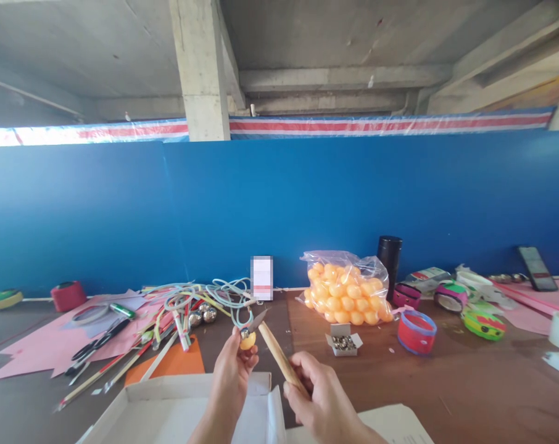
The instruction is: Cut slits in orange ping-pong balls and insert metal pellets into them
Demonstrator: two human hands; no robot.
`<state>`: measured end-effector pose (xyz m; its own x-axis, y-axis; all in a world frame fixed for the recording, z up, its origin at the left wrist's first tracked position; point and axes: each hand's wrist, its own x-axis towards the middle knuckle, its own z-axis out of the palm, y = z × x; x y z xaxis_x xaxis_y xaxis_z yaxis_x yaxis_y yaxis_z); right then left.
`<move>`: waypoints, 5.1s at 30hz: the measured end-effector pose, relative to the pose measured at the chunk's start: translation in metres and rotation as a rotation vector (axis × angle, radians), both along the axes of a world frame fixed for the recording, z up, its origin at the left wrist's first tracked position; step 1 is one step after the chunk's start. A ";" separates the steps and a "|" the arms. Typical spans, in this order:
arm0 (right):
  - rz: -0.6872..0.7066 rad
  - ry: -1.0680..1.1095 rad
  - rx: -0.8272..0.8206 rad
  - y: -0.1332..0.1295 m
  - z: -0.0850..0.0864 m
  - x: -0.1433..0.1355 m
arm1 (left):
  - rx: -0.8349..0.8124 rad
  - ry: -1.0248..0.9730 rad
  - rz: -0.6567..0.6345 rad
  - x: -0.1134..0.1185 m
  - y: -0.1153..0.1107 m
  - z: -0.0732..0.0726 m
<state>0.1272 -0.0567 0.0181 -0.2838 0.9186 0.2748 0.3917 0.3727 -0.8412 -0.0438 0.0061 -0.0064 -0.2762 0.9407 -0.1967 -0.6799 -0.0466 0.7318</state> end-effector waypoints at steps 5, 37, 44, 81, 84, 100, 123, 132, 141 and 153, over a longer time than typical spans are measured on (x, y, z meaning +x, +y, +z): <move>0.001 0.009 0.018 0.001 -0.003 0.001 | 0.049 0.024 0.013 -0.001 0.001 -0.002; -0.024 -0.098 0.083 -0.001 -0.002 -0.002 | 0.062 -0.006 0.063 -0.001 0.003 -0.003; -0.016 -0.098 0.077 -0.001 -0.004 -0.002 | 0.055 -0.017 0.071 0.000 0.002 -0.003; -0.117 0.141 -0.136 0.010 -0.013 -0.001 | -0.002 -0.001 0.010 -0.003 0.000 -0.003; -0.162 0.089 -0.183 0.014 -0.014 0.003 | 0.000 0.014 -0.006 -0.002 -0.001 -0.002; -0.157 -0.080 -0.350 0.026 -0.032 0.010 | -0.002 0.029 -0.007 -0.001 -0.004 -0.002; -0.380 -0.452 -0.068 0.023 -0.024 0.020 | -0.012 0.075 -0.040 0.003 -0.009 0.002; -0.705 -0.496 0.013 0.055 -0.014 0.069 | -0.014 0.075 -0.067 0.006 -0.011 0.003; -0.705 -0.593 -0.100 0.066 -0.028 0.091 | -0.002 0.059 -0.063 0.007 -0.011 -0.002; -0.724 -0.611 -0.127 0.070 -0.032 0.095 | -0.009 0.052 -0.069 0.008 -0.015 0.004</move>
